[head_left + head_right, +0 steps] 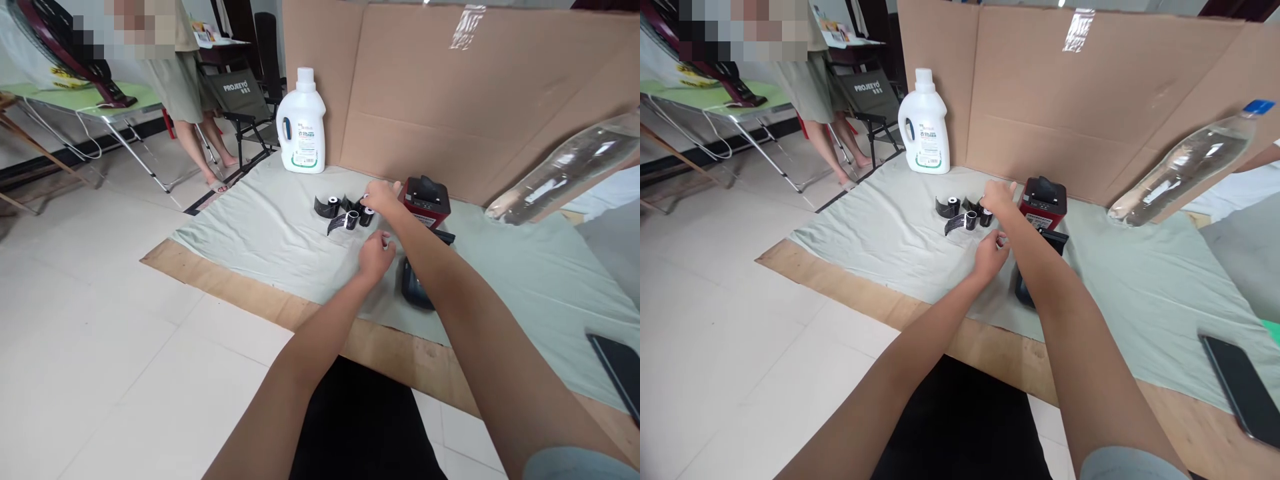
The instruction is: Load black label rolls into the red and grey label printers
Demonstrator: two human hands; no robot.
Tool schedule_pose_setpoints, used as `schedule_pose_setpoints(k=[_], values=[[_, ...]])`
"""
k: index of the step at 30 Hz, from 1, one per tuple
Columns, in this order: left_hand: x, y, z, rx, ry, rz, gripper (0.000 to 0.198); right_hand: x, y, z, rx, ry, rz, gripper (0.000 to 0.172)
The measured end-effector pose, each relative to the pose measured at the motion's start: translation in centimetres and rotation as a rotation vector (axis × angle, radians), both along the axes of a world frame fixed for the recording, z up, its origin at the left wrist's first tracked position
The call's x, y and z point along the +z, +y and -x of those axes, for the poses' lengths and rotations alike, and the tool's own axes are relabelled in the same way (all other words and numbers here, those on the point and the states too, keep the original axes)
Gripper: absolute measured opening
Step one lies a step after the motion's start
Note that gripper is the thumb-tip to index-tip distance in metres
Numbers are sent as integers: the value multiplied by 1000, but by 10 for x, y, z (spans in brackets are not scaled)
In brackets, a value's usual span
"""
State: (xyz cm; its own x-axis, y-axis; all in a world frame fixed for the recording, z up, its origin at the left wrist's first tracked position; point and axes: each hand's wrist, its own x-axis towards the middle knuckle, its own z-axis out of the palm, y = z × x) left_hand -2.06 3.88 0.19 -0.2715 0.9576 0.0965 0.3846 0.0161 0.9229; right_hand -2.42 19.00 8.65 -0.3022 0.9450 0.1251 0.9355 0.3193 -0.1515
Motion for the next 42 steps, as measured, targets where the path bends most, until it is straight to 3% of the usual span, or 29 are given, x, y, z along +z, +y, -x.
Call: schedule_pose_setpoints(k=[3,7,11,14,18,21,24,35,42], values=[[-4,2,2,18,-49,-41,16,1,-21,-20,168,357,-70,29],[-8,6,6,53,-129,-96,15,-1,-71,-66,307,808,-31,34],[-7,6,6,37,-175,-137,10,-10,-129,-128,285,1084,-33,37],[-3,0,2,-5,-202,-192,9,-21,-158,-174,205,1174,-44,43],[3,-17,-3,-180,-102,-276,24,-43,-166,-213,99,1244,-35,47],[3,-27,-6,-387,54,-315,30,-57,-160,-223,53,1260,0,47],[0,-30,-7,-506,160,-326,40,-65,-157,-223,61,1246,16,45],[-11,-23,-1,-470,164,-373,55,-79,-155,-230,30,959,-69,38],[-4,-29,-5,-520,265,-355,56,-85,-155,-228,67,854,-38,36]])
